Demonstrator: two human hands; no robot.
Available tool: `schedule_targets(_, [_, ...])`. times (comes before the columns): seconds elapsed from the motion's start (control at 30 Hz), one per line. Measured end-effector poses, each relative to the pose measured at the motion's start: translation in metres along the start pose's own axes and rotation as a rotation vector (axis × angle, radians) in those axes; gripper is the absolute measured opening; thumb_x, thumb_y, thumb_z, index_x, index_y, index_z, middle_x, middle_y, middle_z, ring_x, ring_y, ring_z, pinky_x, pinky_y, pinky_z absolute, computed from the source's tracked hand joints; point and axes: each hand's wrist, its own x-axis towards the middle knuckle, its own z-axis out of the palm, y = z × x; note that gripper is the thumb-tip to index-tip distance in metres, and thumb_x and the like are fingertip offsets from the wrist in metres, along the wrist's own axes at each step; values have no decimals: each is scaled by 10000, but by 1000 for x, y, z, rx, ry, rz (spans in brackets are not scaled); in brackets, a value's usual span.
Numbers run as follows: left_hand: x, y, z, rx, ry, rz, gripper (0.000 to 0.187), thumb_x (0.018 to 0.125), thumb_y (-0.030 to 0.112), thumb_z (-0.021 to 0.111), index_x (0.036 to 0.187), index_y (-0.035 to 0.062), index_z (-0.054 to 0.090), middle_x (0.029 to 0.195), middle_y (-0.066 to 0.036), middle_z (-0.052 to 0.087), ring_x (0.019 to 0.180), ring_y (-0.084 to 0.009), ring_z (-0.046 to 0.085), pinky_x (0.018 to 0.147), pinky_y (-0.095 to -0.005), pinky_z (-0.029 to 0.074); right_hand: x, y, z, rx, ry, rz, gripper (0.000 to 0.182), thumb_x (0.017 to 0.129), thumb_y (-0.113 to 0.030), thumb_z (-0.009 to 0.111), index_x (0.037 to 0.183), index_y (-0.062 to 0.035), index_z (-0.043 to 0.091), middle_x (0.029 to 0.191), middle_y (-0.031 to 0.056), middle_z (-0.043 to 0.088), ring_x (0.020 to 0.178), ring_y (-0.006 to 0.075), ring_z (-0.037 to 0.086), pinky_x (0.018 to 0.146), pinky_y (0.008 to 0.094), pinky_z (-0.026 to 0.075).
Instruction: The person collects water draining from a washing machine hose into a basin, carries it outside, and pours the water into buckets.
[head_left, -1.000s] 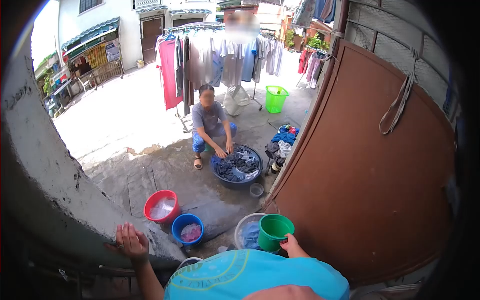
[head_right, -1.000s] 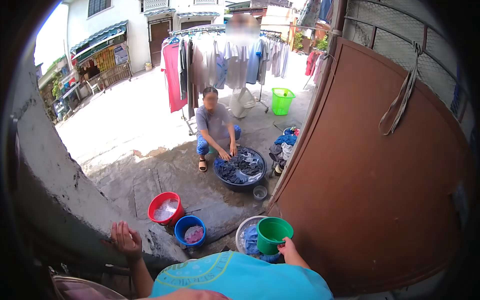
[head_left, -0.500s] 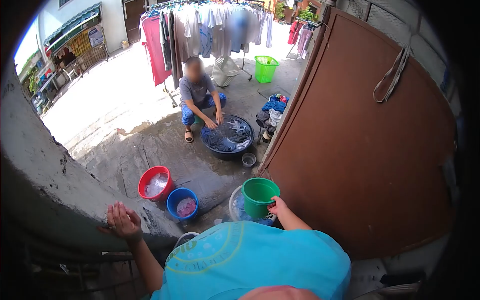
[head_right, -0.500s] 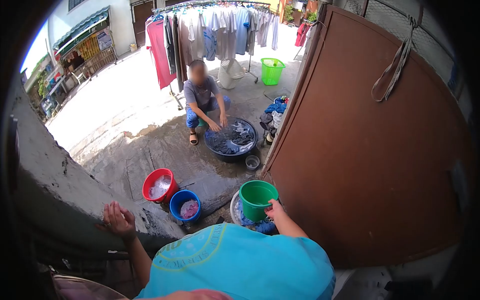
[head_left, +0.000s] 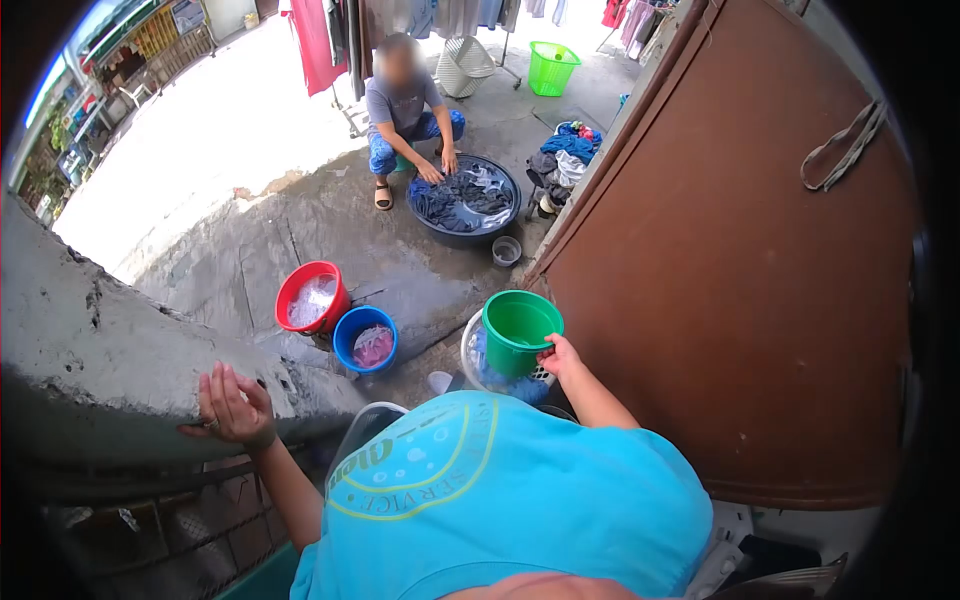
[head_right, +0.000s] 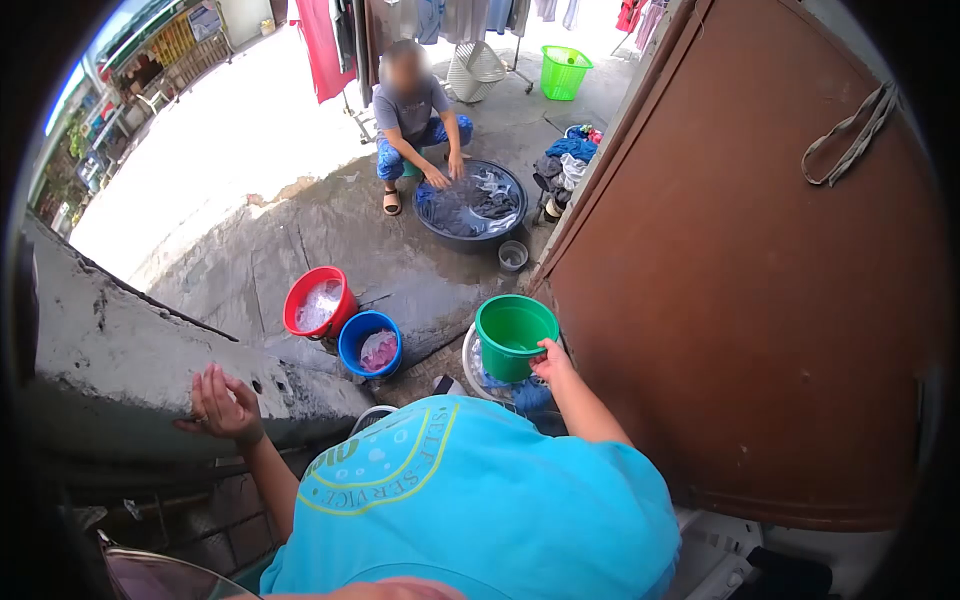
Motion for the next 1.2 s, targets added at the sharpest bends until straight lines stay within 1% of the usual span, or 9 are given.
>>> schedule_targets(0.17, [1, 2, 1, 8, -12, -3, 171, 872, 200, 551, 931, 125, 693, 997, 38, 688, 1037, -166, 607, 1134, -531, 20, 7, 5, 8, -41, -2, 45, 158, 743, -19, 607, 721, -117, 484, 587, -10, 435, 543, 131, 421, 585, 302, 405])
schedule_targets(0.23, [3, 4, 0, 33, -13, -1, 162, 869, 193, 558, 930, 125, 693, 982, 39, 692, 1025, -166, 612, 1134, -527, 12, 11, 9, 13, -66, -16, 20, 113, 737, -46, 619, 741, -112, 528, 596, -4, 475, 553, 133, 457, 588, 316, 426])
schedule_targets(0.27, [2, 4, 1, 31, -19, 1, 162, 869, 193, 558, 930, 125, 693, 982, 39, 692, 1025, -166, 612, 1134, -527, 12, 11, 10, 14, -56, -67, 37, 113, 734, -43, 621, 746, -110, 531, 596, -1, 478, 554, 133, 458, 587, 315, 425])
schedule_targets(0.4, [1, 4, 2, 34, -12, -7, 156, 868, 185, 559, 913, 124, 696, 965, 42, 696, 1016, -167, 617, 1134, -523, 5, 13, 15, 25, -75, -112, 67, 112, 737, -37, 613, 759, -111, 532, 610, 3, 487, 552, 135, 453, 578, 308, 419])
schedule_targets(0.63, [4, 5, 0, 63, -21, 3, 152, 869, 189, 564, 891, 125, 699, 938, 43, 699, 1009, -166, 619, 1133, -527, -2, 10, 19, 43, -150, -87, 92, 110, 740, -41, 616, 754, -111, 533, 610, 3, 483, 546, 137, 439, 568, 304, 409])
schedule_targets(0.73, [5, 6, 0, 63, -16, 8, 149, 868, 197, 571, 890, 127, 700, 933, 46, 699, 1005, -165, 618, 1130, -536, -6, 5, 20, 49, -159, -119, 84, 99, 743, -54, 625, 766, -106, 543, 616, 12, 489, 560, 147, 452, 574, 309, 417])
schedule_targets(0.87, [3, 5, 1, 62, -36, 5, 144, 864, 201, 578, 888, 128, 700, 937, 47, 698, 1004, -163, 617, 1128, -543, -8, -4, 19, 53, -197, -109, 88, 97, 745, -63, 633, 787, -85, 548, 631, 26, 500, 577, 162, 466, 578, 315, 433])
schedule_targets(1.2, [3, 5, 3, 52, -53, -8, 150, 874, 196, 562, 897, 130, 694, 959, 38, 695, 1036, -159, 600, 1129, -538, -28, -1, 24, 59, -209, -81, 148, 100, 748, -65, 635, 787, -84, 545, 630, 30, 493, 577, 164, 458, 567, 310, 434])
